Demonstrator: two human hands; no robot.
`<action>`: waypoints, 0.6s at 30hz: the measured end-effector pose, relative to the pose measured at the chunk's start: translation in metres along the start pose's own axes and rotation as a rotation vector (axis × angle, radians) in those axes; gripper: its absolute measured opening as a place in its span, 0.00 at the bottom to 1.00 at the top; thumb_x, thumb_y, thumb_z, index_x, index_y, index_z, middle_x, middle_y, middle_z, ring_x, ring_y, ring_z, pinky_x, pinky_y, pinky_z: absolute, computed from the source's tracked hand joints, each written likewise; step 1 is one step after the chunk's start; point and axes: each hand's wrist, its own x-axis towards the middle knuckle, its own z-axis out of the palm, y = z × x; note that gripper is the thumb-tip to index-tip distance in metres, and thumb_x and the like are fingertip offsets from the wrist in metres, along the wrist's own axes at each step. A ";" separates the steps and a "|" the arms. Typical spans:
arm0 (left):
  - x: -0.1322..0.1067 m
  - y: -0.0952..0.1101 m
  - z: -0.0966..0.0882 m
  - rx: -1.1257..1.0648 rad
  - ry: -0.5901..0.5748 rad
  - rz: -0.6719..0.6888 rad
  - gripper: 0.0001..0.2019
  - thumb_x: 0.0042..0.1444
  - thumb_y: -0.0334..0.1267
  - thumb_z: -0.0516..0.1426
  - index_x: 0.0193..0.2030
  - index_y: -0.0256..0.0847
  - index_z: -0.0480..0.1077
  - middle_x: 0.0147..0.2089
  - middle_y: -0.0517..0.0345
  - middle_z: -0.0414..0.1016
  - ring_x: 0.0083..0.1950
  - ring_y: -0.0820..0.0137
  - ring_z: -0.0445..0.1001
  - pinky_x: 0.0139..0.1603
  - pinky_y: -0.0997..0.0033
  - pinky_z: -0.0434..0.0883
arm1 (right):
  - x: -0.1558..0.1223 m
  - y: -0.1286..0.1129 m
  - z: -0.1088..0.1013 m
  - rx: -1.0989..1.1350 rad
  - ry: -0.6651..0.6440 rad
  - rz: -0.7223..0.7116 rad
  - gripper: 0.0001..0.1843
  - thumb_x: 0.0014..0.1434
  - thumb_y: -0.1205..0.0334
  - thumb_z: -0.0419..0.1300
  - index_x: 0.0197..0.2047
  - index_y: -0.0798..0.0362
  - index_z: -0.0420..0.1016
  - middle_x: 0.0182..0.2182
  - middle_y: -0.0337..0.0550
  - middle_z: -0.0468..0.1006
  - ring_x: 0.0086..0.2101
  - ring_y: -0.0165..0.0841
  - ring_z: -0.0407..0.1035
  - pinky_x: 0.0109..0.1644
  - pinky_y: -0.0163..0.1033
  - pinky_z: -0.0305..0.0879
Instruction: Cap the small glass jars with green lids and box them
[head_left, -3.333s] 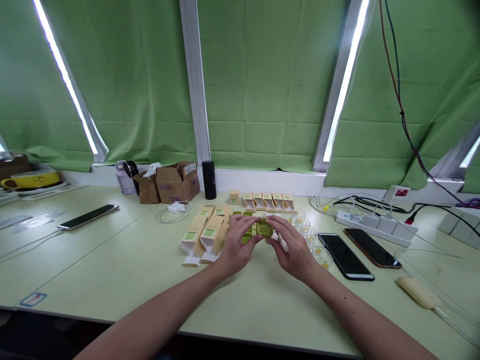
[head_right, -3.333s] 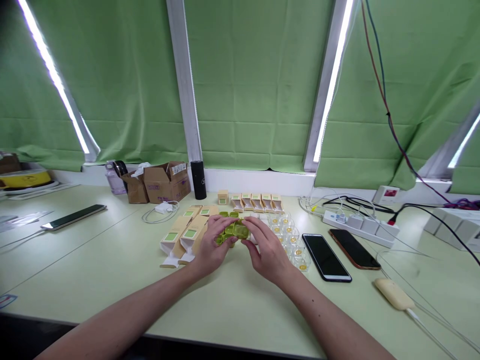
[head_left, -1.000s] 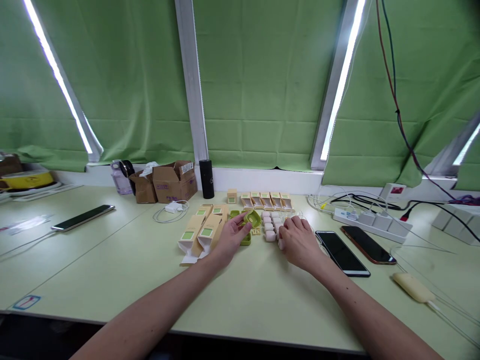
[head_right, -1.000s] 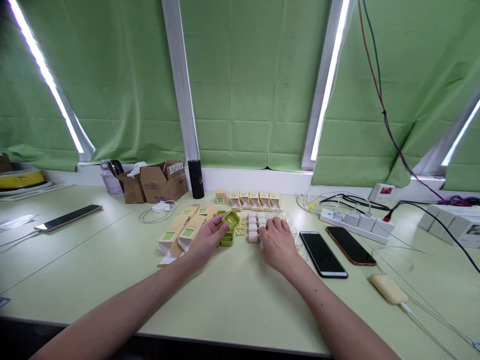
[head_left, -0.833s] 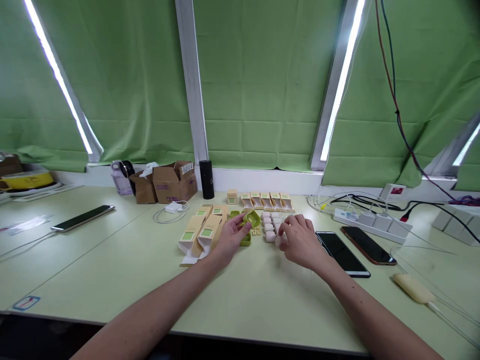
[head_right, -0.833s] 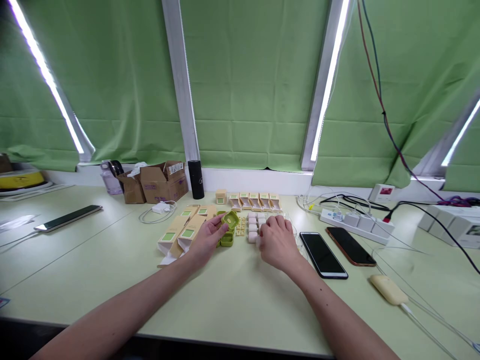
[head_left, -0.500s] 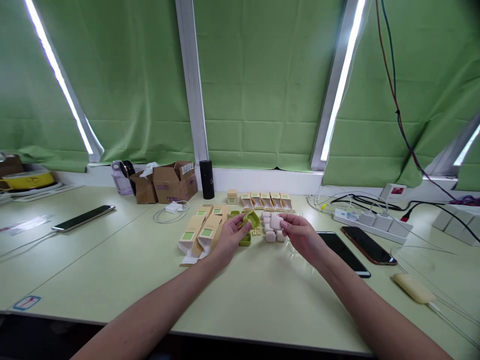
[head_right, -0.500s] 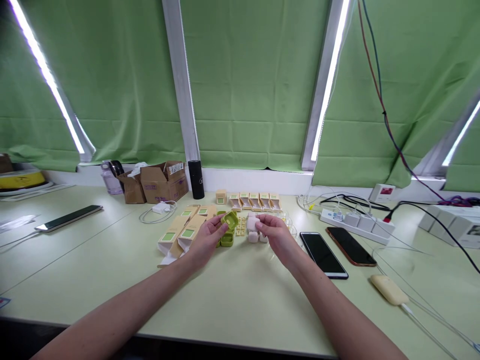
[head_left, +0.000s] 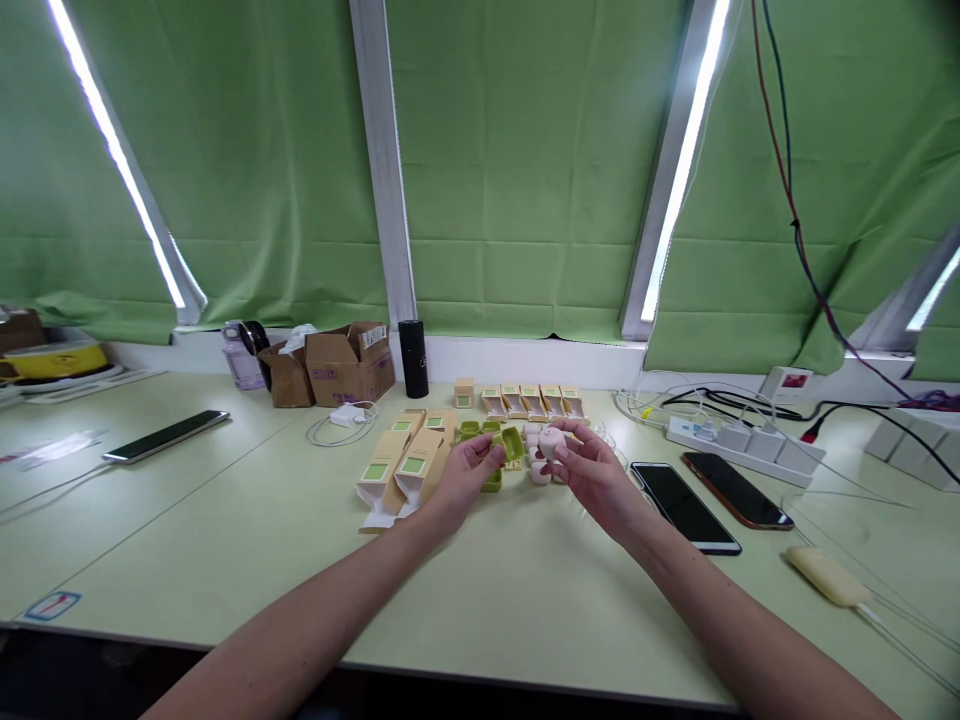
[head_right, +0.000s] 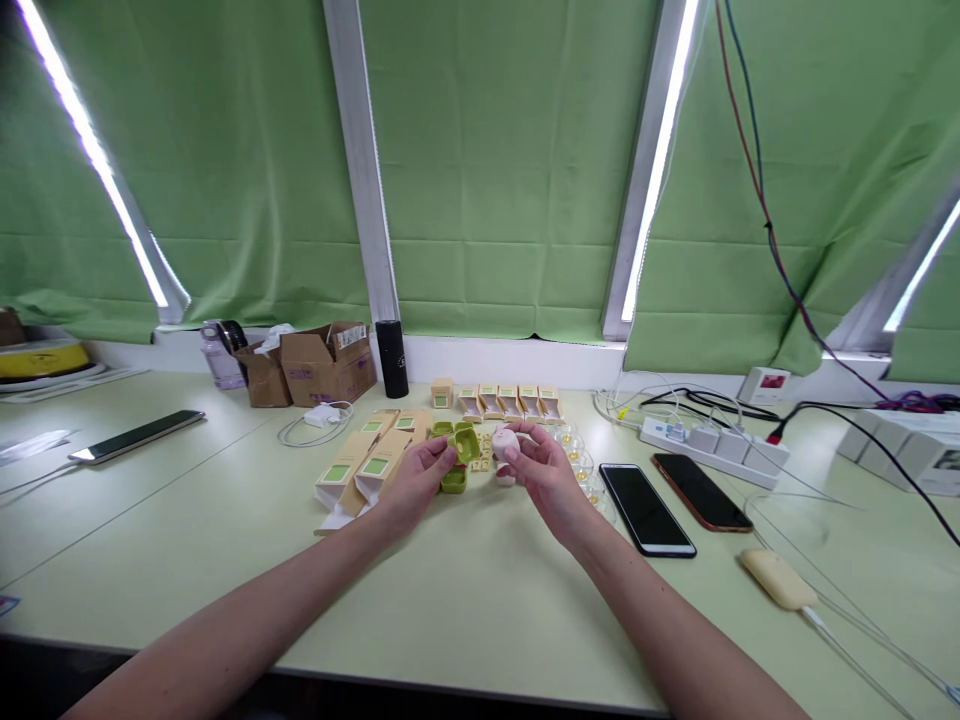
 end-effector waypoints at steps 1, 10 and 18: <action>0.000 0.000 0.000 0.009 0.002 0.005 0.30 0.51 0.61 0.71 0.47 0.36 0.80 0.43 0.49 0.80 0.44 0.66 0.76 0.45 0.67 0.72 | 0.000 0.000 0.001 -0.006 -0.005 -0.013 0.23 0.50 0.51 0.79 0.47 0.44 0.79 0.44 0.42 0.82 0.42 0.38 0.75 0.46 0.44 0.73; 0.000 0.001 0.001 0.062 -0.006 0.008 0.32 0.50 0.64 0.70 0.48 0.36 0.80 0.43 0.48 0.81 0.45 0.65 0.77 0.49 0.65 0.73 | 0.001 0.005 0.003 -0.068 0.022 -0.053 0.28 0.47 0.51 0.81 0.49 0.45 0.81 0.44 0.43 0.83 0.44 0.39 0.78 0.52 0.47 0.75; 0.000 0.001 0.001 0.074 0.018 0.007 0.38 0.48 0.63 0.71 0.56 0.36 0.78 0.46 0.45 0.82 0.48 0.61 0.79 0.52 0.61 0.73 | 0.005 0.010 0.001 -0.150 0.090 -0.064 0.26 0.48 0.46 0.80 0.46 0.50 0.82 0.35 0.40 0.83 0.27 0.29 0.68 0.34 0.39 0.67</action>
